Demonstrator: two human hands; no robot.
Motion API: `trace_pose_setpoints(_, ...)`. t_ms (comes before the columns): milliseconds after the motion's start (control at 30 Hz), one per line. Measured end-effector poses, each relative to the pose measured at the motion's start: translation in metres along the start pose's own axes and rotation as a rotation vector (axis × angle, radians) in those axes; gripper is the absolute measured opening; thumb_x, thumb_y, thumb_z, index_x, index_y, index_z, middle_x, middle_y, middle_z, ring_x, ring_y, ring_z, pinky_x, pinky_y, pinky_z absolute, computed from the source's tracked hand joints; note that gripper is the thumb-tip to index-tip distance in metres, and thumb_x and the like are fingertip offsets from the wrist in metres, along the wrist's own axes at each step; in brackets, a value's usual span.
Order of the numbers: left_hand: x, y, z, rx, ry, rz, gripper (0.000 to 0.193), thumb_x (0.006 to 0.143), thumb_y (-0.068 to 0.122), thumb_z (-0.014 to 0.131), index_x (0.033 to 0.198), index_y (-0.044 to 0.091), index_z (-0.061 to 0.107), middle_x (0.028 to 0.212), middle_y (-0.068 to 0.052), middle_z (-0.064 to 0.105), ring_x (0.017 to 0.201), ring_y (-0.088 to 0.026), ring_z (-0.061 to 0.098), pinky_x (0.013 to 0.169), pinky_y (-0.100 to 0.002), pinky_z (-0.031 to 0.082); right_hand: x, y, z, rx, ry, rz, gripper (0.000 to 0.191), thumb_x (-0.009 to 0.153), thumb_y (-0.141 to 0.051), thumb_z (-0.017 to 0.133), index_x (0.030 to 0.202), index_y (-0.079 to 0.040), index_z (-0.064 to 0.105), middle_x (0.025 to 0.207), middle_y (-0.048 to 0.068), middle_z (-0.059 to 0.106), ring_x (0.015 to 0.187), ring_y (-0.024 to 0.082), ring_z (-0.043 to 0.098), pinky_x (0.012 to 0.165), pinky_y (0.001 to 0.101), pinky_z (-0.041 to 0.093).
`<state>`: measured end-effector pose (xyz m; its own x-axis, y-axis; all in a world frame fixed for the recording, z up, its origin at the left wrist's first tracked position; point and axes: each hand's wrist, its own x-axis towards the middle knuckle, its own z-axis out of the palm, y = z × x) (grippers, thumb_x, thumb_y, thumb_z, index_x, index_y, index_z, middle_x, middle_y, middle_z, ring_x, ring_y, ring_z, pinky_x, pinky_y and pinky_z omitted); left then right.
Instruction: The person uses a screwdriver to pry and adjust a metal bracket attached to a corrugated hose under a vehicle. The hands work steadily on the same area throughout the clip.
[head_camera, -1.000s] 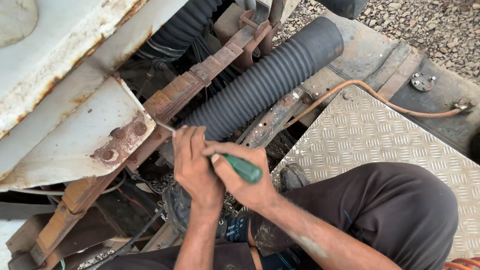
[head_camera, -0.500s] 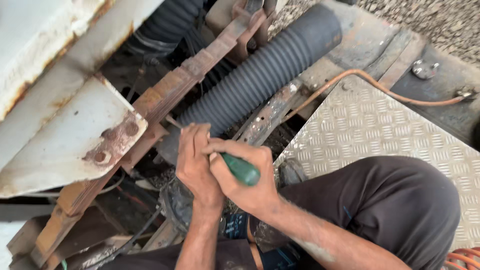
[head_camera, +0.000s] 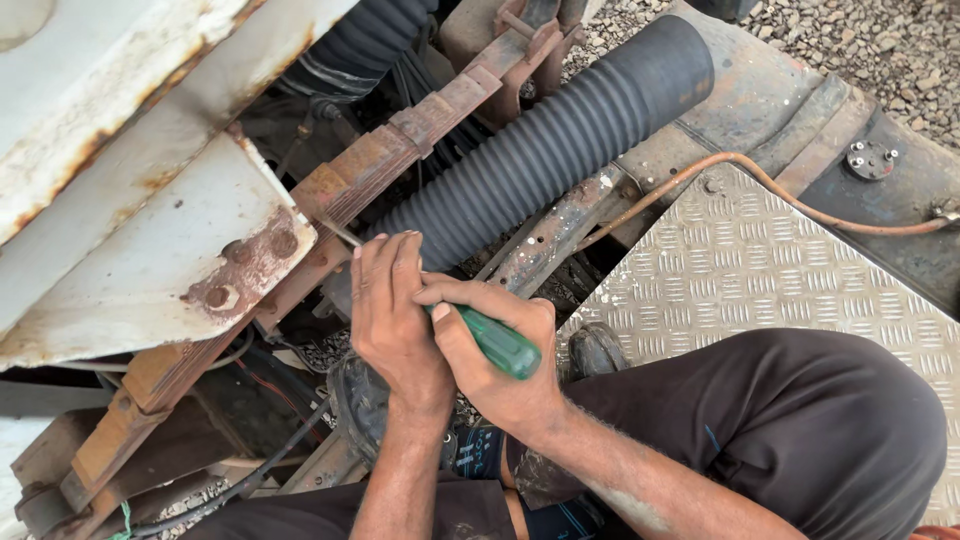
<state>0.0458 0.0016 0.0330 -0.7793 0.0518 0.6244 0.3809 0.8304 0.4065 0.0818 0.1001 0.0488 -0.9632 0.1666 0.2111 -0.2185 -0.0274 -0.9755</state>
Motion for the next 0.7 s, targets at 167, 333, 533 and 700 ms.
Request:
trace_pose_setpoints(167,0.008,-0.008,-0.002,-0.045,0.006,-0.007,0.033,0.095,0.007,0.061,0.125,-0.005,0.064,0.126,-0.020,0.067,0.128,-0.041,0.062,0.114,-0.051,0.048,0.012,-0.001,0.008,-0.032,-0.028,-0.057,0.022,0.095,-0.008,0.062,0.110,0.000,0.074,0.108,0.015,0.080,0.088,0.013,0.078,0.075,0.0254,0.064)
trace_pose_setpoints(333,0.005,-0.008,-0.007,-0.166,0.009,-0.035,0.032,0.096,0.007,0.058,0.125,-0.002,0.065,0.125,-0.018,0.067,0.126,-0.038,0.063,0.114,-0.049,0.050,0.008,-0.011,0.009,-0.139,-0.026,-0.119,0.023,0.094,-0.009,0.062,0.112,-0.002,0.075,0.102,0.014,0.080,0.085,0.014,0.078,0.075,0.0275,0.062)
trace_pose_setpoints(533,0.003,-0.011,-0.003,-0.083,0.019,-0.069,0.029,0.098,0.007,0.059,0.125,-0.002,0.067,0.126,-0.018,0.069,0.129,-0.039,0.064,0.113,-0.048,0.051,0.009,-0.012,0.010,-0.126,-0.038,-0.009,0.024,0.089,-0.009,0.062,0.107,0.000,0.076,0.097,0.013,0.080,0.074,0.016,0.079,0.061,0.0260,0.063)
trace_pose_setpoints(700,0.000,-0.012,-0.002,-0.157,0.032,-0.066,0.032,0.096,0.009,0.061,0.125,-0.002,0.066,0.126,-0.018,0.069,0.129,-0.038,0.064,0.112,-0.047,0.052,0.009,-0.010,0.010,-0.160,-0.009,-0.198,0.022,0.091,-0.008,0.062,0.106,0.000,0.075,0.099,0.013,0.080,0.078,0.016,0.078,0.071,0.0270,0.062)
